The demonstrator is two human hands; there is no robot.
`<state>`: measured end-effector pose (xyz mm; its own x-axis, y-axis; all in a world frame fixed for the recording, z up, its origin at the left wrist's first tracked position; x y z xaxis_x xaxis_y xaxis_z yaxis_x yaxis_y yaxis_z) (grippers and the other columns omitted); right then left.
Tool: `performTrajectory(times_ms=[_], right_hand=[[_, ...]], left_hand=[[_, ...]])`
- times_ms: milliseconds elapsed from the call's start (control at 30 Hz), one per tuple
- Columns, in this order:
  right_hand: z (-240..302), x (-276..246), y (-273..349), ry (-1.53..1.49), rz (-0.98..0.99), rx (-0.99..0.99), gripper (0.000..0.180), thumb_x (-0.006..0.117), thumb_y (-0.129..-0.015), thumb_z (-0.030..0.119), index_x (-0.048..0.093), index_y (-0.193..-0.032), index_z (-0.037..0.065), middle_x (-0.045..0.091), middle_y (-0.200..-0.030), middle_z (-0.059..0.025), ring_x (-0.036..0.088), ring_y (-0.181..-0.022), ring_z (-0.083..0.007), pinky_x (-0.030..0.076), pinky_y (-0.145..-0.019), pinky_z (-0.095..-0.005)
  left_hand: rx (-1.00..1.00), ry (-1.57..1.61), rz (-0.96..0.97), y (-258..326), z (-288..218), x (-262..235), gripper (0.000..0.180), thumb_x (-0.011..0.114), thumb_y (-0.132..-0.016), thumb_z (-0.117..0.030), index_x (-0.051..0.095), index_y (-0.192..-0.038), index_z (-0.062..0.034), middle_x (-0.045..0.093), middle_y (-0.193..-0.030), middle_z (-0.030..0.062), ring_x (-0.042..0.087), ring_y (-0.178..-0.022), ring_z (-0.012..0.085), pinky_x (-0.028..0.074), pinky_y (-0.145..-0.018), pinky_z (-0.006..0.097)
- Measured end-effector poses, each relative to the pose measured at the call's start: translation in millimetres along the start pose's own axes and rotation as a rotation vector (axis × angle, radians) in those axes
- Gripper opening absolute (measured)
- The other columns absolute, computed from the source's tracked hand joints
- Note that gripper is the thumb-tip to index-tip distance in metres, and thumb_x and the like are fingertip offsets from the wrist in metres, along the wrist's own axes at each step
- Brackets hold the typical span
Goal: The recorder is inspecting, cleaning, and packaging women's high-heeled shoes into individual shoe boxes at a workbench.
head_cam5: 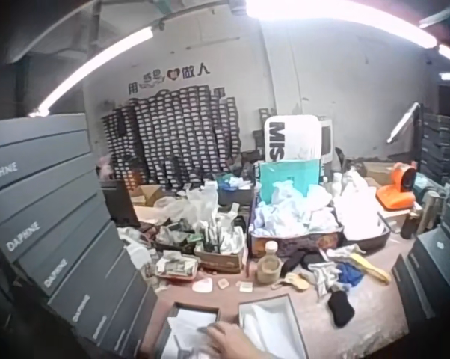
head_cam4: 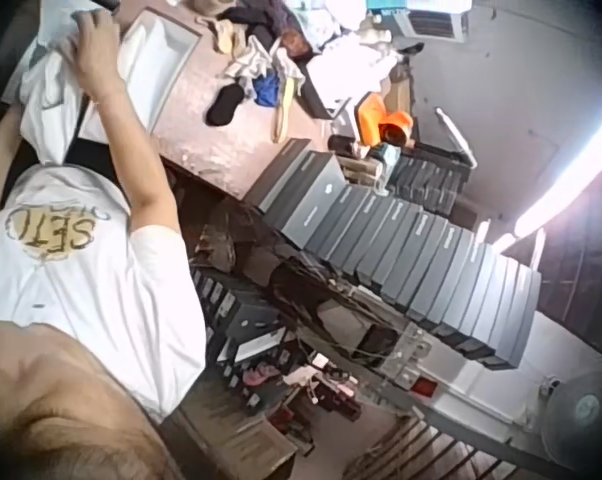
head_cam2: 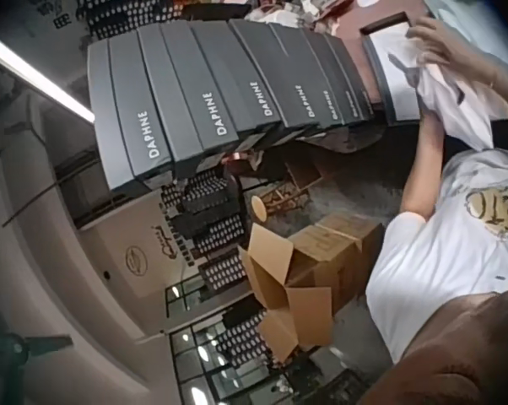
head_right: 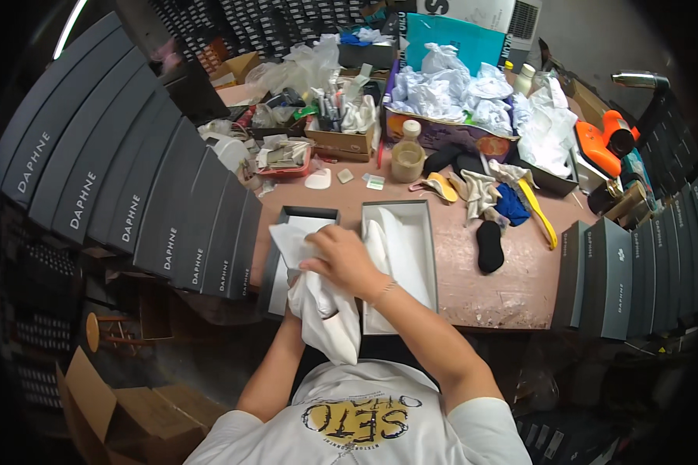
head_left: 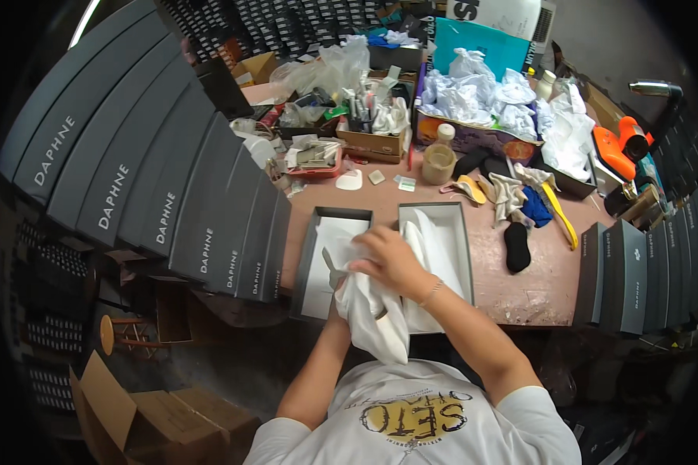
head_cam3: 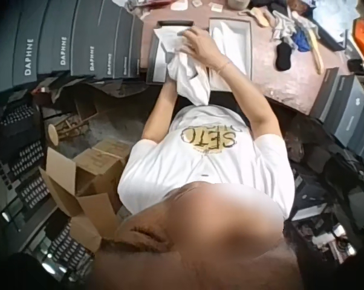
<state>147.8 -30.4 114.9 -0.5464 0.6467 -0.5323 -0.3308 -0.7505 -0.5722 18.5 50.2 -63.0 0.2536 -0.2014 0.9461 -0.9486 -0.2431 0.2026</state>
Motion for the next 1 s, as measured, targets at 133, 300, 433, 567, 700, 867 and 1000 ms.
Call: performTrajectory(times_ms=[133, 300, 433, 567, 700, 867, 1000], right_hand=[[37.3, -68.7, 30.6, -0.094, -0.004, 0.241, 0.019, 0.068, -0.080, 0.007, 0.063, -0.097, 0.001, 0.060, -0.078, -0.0124, 0.058, -0.073, -0.0282, 0.047, -0.065, -0.0348], [53.7, -21.3, 68.7, 0.048, 0.305, 0.070, 0.025, 0.074, -0.076, 0.017, 0.065, -0.096, 0.004, 0.063, -0.097, -0.0153, 0.058, -0.095, -0.0330, 0.046, -0.082, -0.0414], [7.0, 9.8, 101.4, -0.230, 0.469, 0.230, 0.038, 0.076, -0.072, 0.019, 0.065, -0.106, 0.005, 0.064, -0.109, -0.0134, 0.057, -0.105, -0.0341, 0.042, -0.093, -0.0428], [23.1, -14.0, 100.2, -0.377, 0.298, 0.374, 0.039, 0.073, -0.073, 0.014, 0.063, -0.109, 0.001, 0.064, -0.112, -0.0135, 0.058, -0.106, -0.0304, 0.042, -0.095, -0.0399], [22.6, -34.6, 97.1, -0.243, 0.322, 0.396, 0.039, 0.072, -0.071, 0.010, 0.063, -0.107, -0.003, 0.065, -0.109, -0.0157, 0.058, -0.108, -0.0313, 0.041, -0.098, -0.0389], [31.4, -68.4, 79.5, -0.199, 0.275, 0.439, 0.038, 0.072, -0.069, 0.011, 0.062, -0.103, -0.004, 0.063, -0.107, -0.0228, 0.057, -0.103, -0.0384, 0.042, -0.093, -0.0425], [3.1, -70.6, 99.2, 0.070, 0.525, 0.379, 0.049, 0.073, -0.071, 0.014, 0.058, -0.114, -0.004, 0.057, -0.111, -0.0280, 0.053, -0.109, -0.0441, 0.042, -0.092, -0.0454]], left_hand=[[0.081, 0.109, 0.104, 16.6, -36.2, 62.1, 0.052, 0.039, -0.096, -0.042, 0.052, -0.129, -0.0041, 0.056, -0.128, 0.0142, 0.056, -0.116, 0.0306, 0.043, -0.102, 0.044], [0.022, -0.002, 0.012, -6.4, -14.3, 53.9, 0.054, 0.042, -0.094, -0.049, 0.055, -0.127, -0.0071, 0.060, -0.121, 0.0084, 0.059, -0.110, 0.0240, 0.045, -0.099, 0.038], [0.294, -0.631, -0.284, 24.9, 0.6, 95.1, 0.064, 0.045, -0.096, -0.052, 0.039, -0.140, -0.0064, 0.053, -0.127, 0.0052, 0.049, -0.118, 0.0152, 0.037, -0.103, 0.032], [0.471, -0.137, -0.175, 36.8, -32.3, 115.8, 0.061, 0.038, -0.098, -0.053, 0.037, -0.141, -0.0098, 0.044, -0.141, 0.0047, 0.039, -0.131, 0.0204, 0.031, -0.109, 0.041], [0.518, -0.285, -0.208, -2.4, -50.5, 76.4, 0.036, 0.042, -0.099, -0.023, 0.056, -0.124, -0.0008, 0.061, -0.119, 0.0074, 0.058, -0.106, 0.0169, 0.045, -0.094, 0.033], [0.415, -0.142, -0.192, -50.8, -116.4, 129.9, 0.038, 0.049, -0.097, -0.033, 0.064, -0.110, -0.0015, 0.067, -0.105, 0.0078, 0.064, -0.094, 0.0157, 0.052, -0.083, 0.035], [0.650, -0.449, -0.175, -59.9, -154.5, 207.1, 0.040, 0.056, -0.093, -0.041, 0.063, -0.106, -0.0036, 0.067, -0.099, 0.0071, 0.064, -0.089, 0.0177, 0.051, -0.083, 0.033]])
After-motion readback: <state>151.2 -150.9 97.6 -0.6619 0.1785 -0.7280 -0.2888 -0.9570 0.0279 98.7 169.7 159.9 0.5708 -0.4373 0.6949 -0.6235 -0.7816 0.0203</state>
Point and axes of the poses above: each hand's wrist, its own y-axis away from the middle knuckle, its own x-axis out of the palm, z = x × y, the point moved 2 cm from there along -y, towards the middle knuckle
